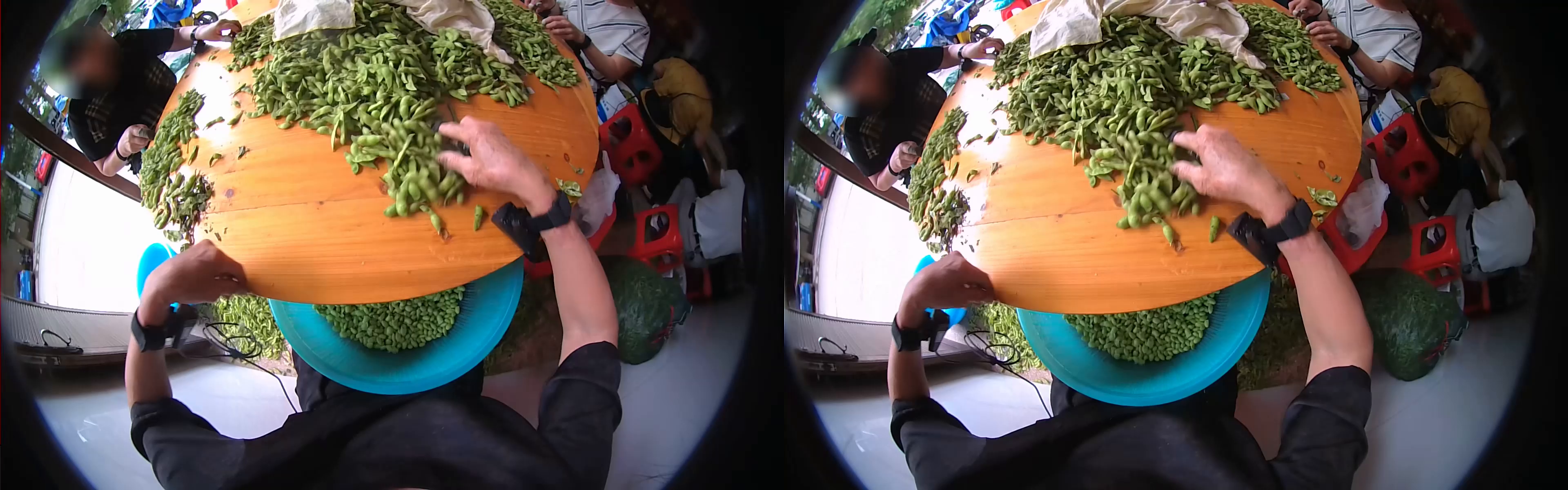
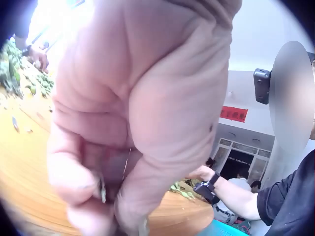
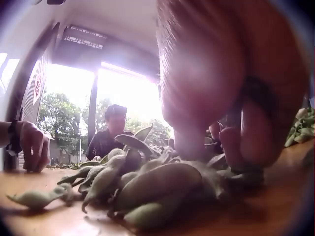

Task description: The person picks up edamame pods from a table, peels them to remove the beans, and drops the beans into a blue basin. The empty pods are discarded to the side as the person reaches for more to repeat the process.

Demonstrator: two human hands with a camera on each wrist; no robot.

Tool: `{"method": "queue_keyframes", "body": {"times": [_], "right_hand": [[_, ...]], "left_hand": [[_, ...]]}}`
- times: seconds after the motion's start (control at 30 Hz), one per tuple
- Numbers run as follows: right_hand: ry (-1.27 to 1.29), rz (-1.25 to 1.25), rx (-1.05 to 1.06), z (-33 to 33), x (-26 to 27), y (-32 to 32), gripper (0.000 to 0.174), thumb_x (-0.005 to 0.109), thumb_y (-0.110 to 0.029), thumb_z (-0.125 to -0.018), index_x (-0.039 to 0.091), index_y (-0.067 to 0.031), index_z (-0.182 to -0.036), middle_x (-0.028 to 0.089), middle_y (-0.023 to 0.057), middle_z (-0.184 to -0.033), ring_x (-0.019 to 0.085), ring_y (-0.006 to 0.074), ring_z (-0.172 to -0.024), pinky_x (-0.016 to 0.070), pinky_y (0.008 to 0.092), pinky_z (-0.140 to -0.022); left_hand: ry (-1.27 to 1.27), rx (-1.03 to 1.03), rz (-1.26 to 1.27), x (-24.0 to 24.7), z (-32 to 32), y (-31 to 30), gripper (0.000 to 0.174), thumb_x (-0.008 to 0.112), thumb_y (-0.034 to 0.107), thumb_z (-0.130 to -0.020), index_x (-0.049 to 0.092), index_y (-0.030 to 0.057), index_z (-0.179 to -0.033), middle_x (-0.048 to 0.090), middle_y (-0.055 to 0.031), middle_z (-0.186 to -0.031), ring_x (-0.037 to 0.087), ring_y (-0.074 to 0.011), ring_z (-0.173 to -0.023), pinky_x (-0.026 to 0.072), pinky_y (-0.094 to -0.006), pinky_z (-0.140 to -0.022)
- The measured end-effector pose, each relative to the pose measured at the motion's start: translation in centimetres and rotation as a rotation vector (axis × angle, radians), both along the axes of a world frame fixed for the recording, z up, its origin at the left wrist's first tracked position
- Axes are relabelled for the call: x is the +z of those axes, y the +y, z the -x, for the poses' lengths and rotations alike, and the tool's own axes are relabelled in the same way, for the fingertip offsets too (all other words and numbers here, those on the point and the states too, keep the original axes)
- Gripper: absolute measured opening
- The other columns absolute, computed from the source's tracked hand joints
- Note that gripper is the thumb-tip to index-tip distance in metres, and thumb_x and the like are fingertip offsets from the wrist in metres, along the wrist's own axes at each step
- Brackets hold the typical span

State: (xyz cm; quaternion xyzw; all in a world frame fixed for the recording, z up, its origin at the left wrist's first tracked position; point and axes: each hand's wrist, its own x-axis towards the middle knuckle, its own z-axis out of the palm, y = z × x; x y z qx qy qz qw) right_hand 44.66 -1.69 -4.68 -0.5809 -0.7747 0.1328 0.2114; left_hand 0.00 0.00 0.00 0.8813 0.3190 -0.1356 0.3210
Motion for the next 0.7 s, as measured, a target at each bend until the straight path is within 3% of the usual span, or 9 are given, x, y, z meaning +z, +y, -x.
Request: {"method": "queue_keyframes", "body": {"times": [0.1,0.17,0.3,0.33,0.37,0.43,0.47,0.6,0.7], "right_hand": [[0.040,0.111,0.080,0.6,1.0,-1.6,0.049,0.071,-0.031,-0.086,0.063,0.0039,-0.120,0.066,0.0274,-0.102,0.063,0.0404,-0.099,0.0499,0.0454,-0.087],[0.183,-0.038,0.082,0.5,0.9,-2.0,0.049,0.071,-0.032,-0.087,0.064,0.0035,-0.119,0.068,0.0277,-0.102,0.066,0.0386,-0.095,0.0513,0.0440,-0.083],[0.113,-0.156,-0.175,-1.9,0.4,1.6,0.053,0.071,-0.031,-0.087,0.062,0.0071,-0.122,0.070,0.0272,-0.094,0.071,0.0329,-0.089,0.0537,0.0411,-0.082],[0.167,0.183,-0.275,-1.5,2.3,2.1,0.062,0.071,-0.034,-0.088,0.055,0.0078,-0.131,0.065,0.0252,-0.123,0.064,0.0321,-0.110,0.0504,0.0396,-0.093],[0.161,0.182,-0.282,-1.5,2.0,3.1,0.062,0.071,-0.034,-0.088,0.055,0.0078,-0.131,0.065,0.0252,-0.123,0.064,0.0321,-0.110,0.0504,0.0396,-0.093],[0.073,0.091,-0.229,-0.5,1.0,4.3,0.065,0.071,-0.036,-0.088,0.053,0.0057,-0.134,0.063,0.0259,-0.125,0.064,0.0333,-0.111,0.0498,0.0413,-0.094],[0.041,0.172,-0.190,-0.1,1.5,4.4,0.066,0.070,-0.038,-0.088,0.052,0.0041,-0.136,0.062,0.0270,-0.126,0.062,0.0350,-0.115,0.0486,0.0413,-0.097],[0.022,0.129,-0.087,0.3,0.2,4.8,0.064,0.069,-0.037,-0.088,0.054,0.0042,-0.135,0.061,0.0270,-0.127,0.059,0.0383,-0.119,0.0475,0.0423,-0.100],[0.078,0.009,-0.011,0.2,-0.5,3.8,0.061,0.071,-0.034,-0.086,0.056,0.0047,-0.130,0.064,0.0281,-0.120,0.063,0.0385,-0.112,0.0487,0.0430,-0.098]], "left_hand": [[0.216,0.107,-0.201,0.2,0.3,1.0,0.009,0.068,0.011,-0.085,0.074,0.0063,-0.090,0.070,-0.0151,-0.074,0.068,-0.0265,-0.065,0.0541,-0.0354,-0.064],[-0.021,0.240,-0.359,0.8,-2.5,2.6,0.010,0.068,0.012,-0.087,0.072,0.0042,-0.091,0.071,-0.0106,-0.078,0.068,-0.0198,-0.069,0.0550,-0.0329,-0.065],[-0.337,0.192,-0.478,-2.0,-10.8,7.6,0.046,0.069,0.021,-0.091,0.056,0.0108,-0.133,0.063,-0.0152,-0.124,0.066,-0.0244,-0.099,0.0517,-0.0364,-0.088],[-0.371,0.237,-0.432,-2.4,-13.1,8.5,0.051,0.069,0.023,-0.091,0.051,0.0128,-0.138,0.059,-0.0149,-0.130,0.064,-0.0259,-0.103,0.0497,-0.0374,-0.093],[-0.403,0.282,-0.383,-2.7,-15.2,9.1,0.058,0.069,0.025,-0.091,0.047,0.0147,-0.143,0.055,-0.0145,-0.136,0.063,-0.0275,-0.108,0.0477,-0.0383,-0.097],[-0.451,0.229,-0.411,-3.8,-18.4,10.5,0.060,0.070,0.029,-0.090,0.047,0.0121,-0.143,0.054,-0.0157,-0.133,0.059,-0.0309,-0.113,0.0476,-0.0400,-0.098],[-0.495,0.181,-0.442,-4.4,-19.4,10.8,0.063,0.071,0.033,-0.090,0.046,0.0095,-0.143,0.052,-0.0168,-0.131,0.056,-0.0343,-0.118,0.0475,-0.0417,-0.098],[-0.588,0.077,-0.399,-5.1,-20.3,9.4,0.059,0.071,0.028,-0.089,0.049,0.0125,-0.141,0.055,-0.0152,-0.127,0.055,-0.0326,-0.119,0.0464,-0.0412,-0.100],[-0.541,0.070,-0.297,-3.8,-18.9,8.0,0.055,0.070,0.024,-0.089,0.052,0.0123,-0.140,0.056,-0.0143,-0.124,0.055,-0.0323,-0.118,0.0464,-0.0414,-0.099]]}}
